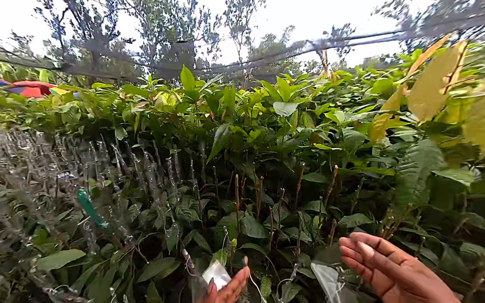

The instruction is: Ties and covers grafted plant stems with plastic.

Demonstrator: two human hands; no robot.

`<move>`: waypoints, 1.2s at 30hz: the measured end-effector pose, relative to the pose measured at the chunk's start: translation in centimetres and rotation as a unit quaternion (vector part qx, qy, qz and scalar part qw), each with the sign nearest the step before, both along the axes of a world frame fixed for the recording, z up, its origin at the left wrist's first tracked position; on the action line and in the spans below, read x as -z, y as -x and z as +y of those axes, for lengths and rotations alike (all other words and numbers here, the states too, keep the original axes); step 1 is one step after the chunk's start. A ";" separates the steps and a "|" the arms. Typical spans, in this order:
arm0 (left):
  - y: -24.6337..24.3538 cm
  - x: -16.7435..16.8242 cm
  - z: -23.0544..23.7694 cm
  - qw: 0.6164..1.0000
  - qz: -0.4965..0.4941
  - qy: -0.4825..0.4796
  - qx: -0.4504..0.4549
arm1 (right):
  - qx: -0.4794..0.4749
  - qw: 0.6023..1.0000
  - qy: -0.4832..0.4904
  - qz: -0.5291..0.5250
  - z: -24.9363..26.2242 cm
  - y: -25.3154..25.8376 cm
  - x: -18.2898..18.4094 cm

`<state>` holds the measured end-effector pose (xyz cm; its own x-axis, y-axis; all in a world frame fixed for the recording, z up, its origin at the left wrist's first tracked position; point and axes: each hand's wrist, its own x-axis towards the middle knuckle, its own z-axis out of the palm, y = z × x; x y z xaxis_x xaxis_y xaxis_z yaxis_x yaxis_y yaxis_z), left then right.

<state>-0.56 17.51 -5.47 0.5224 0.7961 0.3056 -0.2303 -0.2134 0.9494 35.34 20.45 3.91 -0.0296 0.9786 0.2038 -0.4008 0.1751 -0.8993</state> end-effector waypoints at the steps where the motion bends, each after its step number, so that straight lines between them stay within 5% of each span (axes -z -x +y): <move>1: -0.9 -0.2 1.9 0.999 -0.042 0.020 -0.012 | 0.012 1.000 -0.004 -0.017 0.4 0.2 0.1; 4: -2.9 -0.5 8.4 0.981 -0.136 0.075 -0.115 | 0.010 0.999 -0.020 -0.045 1.1 0.4 0.4; 7: -4.1 -0.7 13.2 0.967 0.070 0.016 -0.244 | -0.032 0.998 0.011 -0.052 1.2 0.6 -0.4; 10: -5.7 -1.3 17.1 0.869 0.185 0.005 -0.460 | -0.052 0.996 0.023 -0.064 1.8 1.2 -1.1; 12: -5.7 -1.7 19.6 0.836 0.202 0.008 -0.510 | -0.056 0.995 0.006 -0.084 2.5 2.1 -1.9; 17: -4.6 -1.2 22.4 0.832 0.219 -0.026 -0.510 | -0.116 0.954 -0.064 -0.271 6.7 6.4 -5.2; 23: -2.9 1.2 20.9 0.889 0.056 -0.010 -0.454 | -0.135 0.791 -0.047 -0.594 16.7 14.8 -5.0; 29: -1.0 2.6 20.1 0.963 -0.105 0.055 -0.241 | -0.147 0.707 -0.044 -0.690 22.5 20.2 -2.6; 36: -0.2 2.8 20.3 0.950 -0.208 0.138 -0.185 | -0.235 0.622 -0.124 -0.737 22.1 21.1 -1.9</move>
